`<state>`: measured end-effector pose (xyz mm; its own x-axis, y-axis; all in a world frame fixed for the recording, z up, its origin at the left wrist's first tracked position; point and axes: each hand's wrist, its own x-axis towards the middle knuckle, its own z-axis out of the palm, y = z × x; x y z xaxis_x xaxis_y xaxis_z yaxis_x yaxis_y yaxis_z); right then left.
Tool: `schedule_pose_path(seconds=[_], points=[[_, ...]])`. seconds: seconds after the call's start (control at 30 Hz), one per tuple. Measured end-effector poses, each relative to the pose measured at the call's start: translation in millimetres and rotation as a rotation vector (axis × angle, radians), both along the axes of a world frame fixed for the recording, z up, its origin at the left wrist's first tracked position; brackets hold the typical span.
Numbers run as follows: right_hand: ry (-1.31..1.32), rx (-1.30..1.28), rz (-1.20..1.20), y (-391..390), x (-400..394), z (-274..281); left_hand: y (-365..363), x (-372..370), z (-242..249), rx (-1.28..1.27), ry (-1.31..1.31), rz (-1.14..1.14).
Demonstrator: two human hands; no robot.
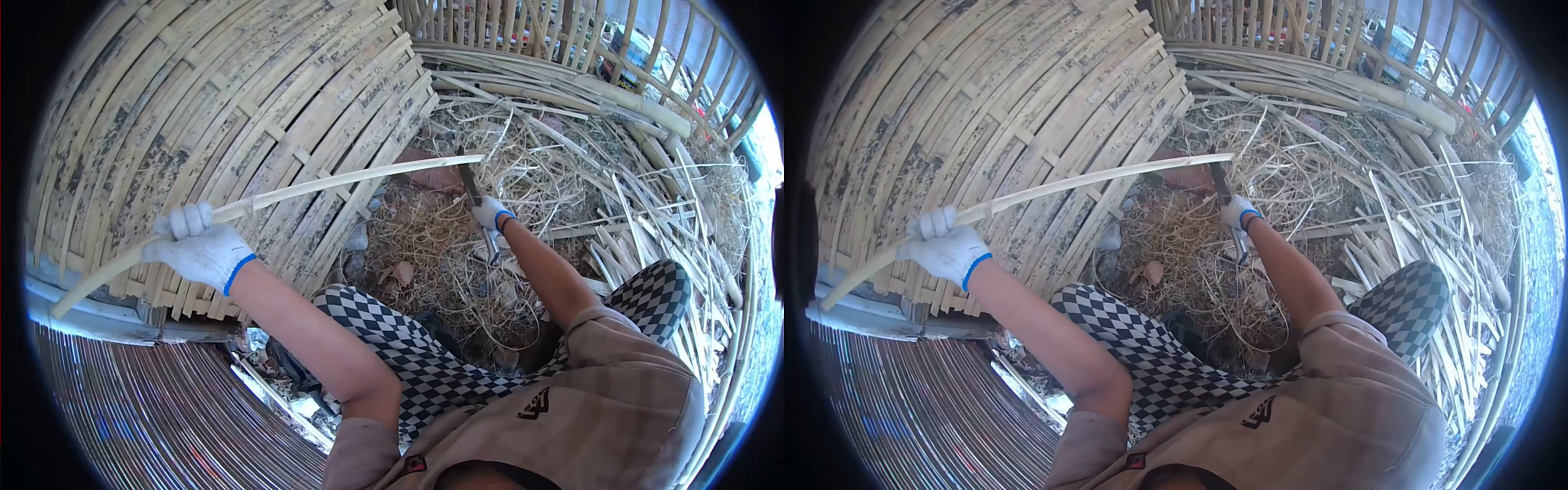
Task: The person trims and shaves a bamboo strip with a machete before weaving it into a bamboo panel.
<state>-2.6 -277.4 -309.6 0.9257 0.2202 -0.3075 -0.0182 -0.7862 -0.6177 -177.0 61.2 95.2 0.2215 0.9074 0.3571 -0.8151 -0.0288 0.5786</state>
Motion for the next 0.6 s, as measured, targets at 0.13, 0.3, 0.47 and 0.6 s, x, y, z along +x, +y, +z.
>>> schedule_pose_path(seconds=[0.13,0.3,0.47,0.6], points=[[-0.096,-0.068,0.189,-21,-13,49,11,-14,-2,-0.097,-0.152,-0.083],[0.298,0.225,0.392,-42,-64,240,1,2,-19,-0.256,-0.273,-0.318],[0.097,0.966,0.318,-79,-90,310,-18,49,-67,-0.419,-0.329,-0.587],[0.075,1.413,0.088,-111,-91,308,-32,99,-144,-0.483,-0.309,-0.811]])
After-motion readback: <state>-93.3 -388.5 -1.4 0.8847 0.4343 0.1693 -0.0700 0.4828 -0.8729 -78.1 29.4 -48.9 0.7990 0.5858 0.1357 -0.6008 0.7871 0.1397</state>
